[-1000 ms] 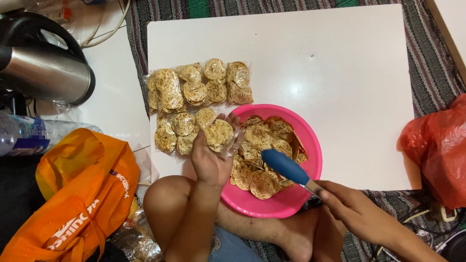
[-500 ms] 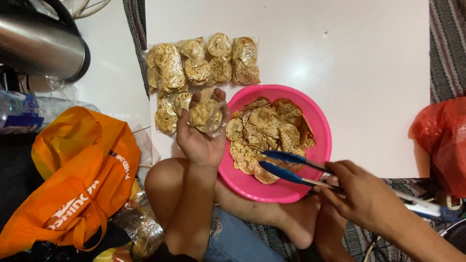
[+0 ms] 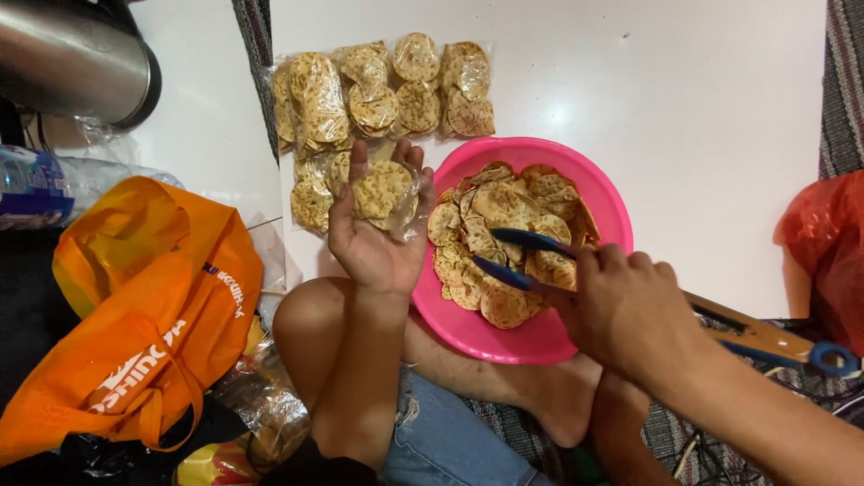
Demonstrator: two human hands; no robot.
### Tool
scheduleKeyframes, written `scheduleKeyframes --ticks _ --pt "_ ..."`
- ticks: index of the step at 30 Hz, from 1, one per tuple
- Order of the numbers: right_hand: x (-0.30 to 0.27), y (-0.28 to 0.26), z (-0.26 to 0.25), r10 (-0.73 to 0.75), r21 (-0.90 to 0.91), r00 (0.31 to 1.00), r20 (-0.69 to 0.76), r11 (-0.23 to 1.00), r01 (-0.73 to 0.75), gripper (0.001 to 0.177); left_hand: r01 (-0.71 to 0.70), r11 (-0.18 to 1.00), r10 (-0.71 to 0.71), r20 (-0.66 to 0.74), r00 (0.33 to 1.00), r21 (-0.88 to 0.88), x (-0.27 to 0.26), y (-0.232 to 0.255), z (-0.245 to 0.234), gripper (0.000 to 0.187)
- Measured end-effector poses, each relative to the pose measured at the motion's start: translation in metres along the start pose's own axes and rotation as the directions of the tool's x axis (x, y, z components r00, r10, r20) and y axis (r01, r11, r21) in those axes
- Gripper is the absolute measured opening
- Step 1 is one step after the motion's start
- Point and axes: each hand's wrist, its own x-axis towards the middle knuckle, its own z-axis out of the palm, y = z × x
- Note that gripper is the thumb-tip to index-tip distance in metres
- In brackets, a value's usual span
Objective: Packing thin, round chips from a pink bowl into small plastic bags using blue-handled tongs.
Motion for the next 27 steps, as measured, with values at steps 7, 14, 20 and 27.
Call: scheduleKeyframes --ticks 7,14,20,27 --pt "0.0 -0.004 0.013 -0.182 -0.243 0.977 -0.111 0.958 0.151 0.049 0.009 1.0 -0.009 -0.012 1.0 0.03 0.0 0.003 -0.004 0.052" --pt "-0.019 0.0 -0.002 -0.332 -0.565 0.897 -0.292 0.817 0.119 0.053 0.016 1.0 -0.016 0.026 1.0 0.015 -0.001 0.004 -0.001 0.049" --pt "-0.004 -0.007 -0.001 -0.372 -0.607 0.889 -0.267 0.781 0.144 0.049 0.025 0.998 -0.027 0.032 0.999 0.06 -0.001 0.002 -0.004 0.051" --pt "0.001 -0.011 -0.001 -0.417 -0.638 0.894 -0.165 0.736 0.226 0.054 0.032 0.996 -0.037 0.051 0.998 0.085 0.0 0.0 -0.009 0.054"
